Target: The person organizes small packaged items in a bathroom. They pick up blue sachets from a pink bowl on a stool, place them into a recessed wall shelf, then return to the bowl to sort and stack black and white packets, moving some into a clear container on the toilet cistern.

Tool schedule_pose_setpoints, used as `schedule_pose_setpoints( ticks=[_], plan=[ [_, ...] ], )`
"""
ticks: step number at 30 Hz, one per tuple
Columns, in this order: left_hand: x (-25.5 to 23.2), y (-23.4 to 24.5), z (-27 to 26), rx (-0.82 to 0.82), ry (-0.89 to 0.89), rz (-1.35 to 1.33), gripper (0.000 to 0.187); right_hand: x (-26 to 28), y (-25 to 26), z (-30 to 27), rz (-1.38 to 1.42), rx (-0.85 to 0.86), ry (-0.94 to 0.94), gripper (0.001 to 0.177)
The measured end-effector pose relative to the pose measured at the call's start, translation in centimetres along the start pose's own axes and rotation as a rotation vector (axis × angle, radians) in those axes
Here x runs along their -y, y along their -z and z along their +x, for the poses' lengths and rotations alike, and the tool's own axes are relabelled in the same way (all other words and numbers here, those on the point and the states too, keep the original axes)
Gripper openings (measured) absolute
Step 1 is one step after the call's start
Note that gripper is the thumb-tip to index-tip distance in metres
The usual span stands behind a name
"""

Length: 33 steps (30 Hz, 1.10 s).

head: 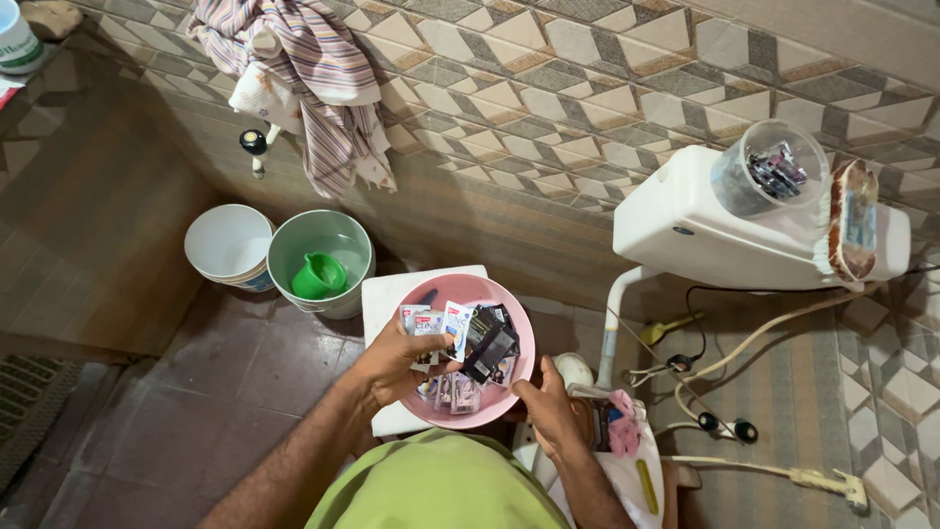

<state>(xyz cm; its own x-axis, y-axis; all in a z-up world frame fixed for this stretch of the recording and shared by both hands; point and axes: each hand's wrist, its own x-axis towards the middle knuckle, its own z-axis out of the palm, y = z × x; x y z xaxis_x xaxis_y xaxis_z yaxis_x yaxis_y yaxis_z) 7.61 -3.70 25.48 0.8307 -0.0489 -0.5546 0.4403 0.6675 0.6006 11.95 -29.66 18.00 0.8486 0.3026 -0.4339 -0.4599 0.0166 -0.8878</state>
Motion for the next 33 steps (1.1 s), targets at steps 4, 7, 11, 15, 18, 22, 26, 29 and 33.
schedule_pose_setpoints(
  ticks=[4, 7, 11, 15, 18, 22, 26, 29, 33],
  plan=[
    [0.5, -0.3, -0.8, 0.079, -0.076, -0.126, 0.060, 0.7, -0.3, -0.6, -0.016, -0.017, -0.068, 0.048],
    [0.7, 0.5, -1.3, 0.079, -0.045, -0.323, 0.057, 1.2, -0.7, -1.1, -0.013, -0.015, -0.059, 0.047],
    [0.4, 2.5, -2.8, 0.121, -0.133, -0.398, 0.068, 1.0, -0.6, -1.4, 0.019, -0.035, -0.075, 0.048],
    [-0.1, 4.3, -4.4, 0.161, -0.229, -0.409, 0.086, 0.3, -0.4, -1.1, 0.008, -0.029, -0.062, 0.046],
    [-0.3, 5.0, -4.9, 0.241, -0.255, -0.410, 0.092, 0.1, -0.6, -0.9, 0.019, 0.006, 0.011, 0.046],
    [-0.2, 4.7, -4.5, 0.214, -0.253, -0.134, 0.054, 0.1, -1.0, -0.9, -0.010, -0.064, -0.138, 0.049],
    [0.5, 2.2, -3.1, 0.200, -0.599, 1.122, 0.045, 0.0, -1.2, -0.8, -0.027, -0.012, -0.036, 0.056],
    [1.1, -0.2, -2.4, 0.346, -0.679, 1.923, 0.033, -0.4, -1.1, -0.5, -0.076, -0.019, -0.102, 0.065],
    [1.5, -2.2, -1.7, 0.665, -0.644, 2.397, 0.011, -1.0, -1.0, 0.2, -0.089, -0.067, -0.128, 0.082]
  ],
)
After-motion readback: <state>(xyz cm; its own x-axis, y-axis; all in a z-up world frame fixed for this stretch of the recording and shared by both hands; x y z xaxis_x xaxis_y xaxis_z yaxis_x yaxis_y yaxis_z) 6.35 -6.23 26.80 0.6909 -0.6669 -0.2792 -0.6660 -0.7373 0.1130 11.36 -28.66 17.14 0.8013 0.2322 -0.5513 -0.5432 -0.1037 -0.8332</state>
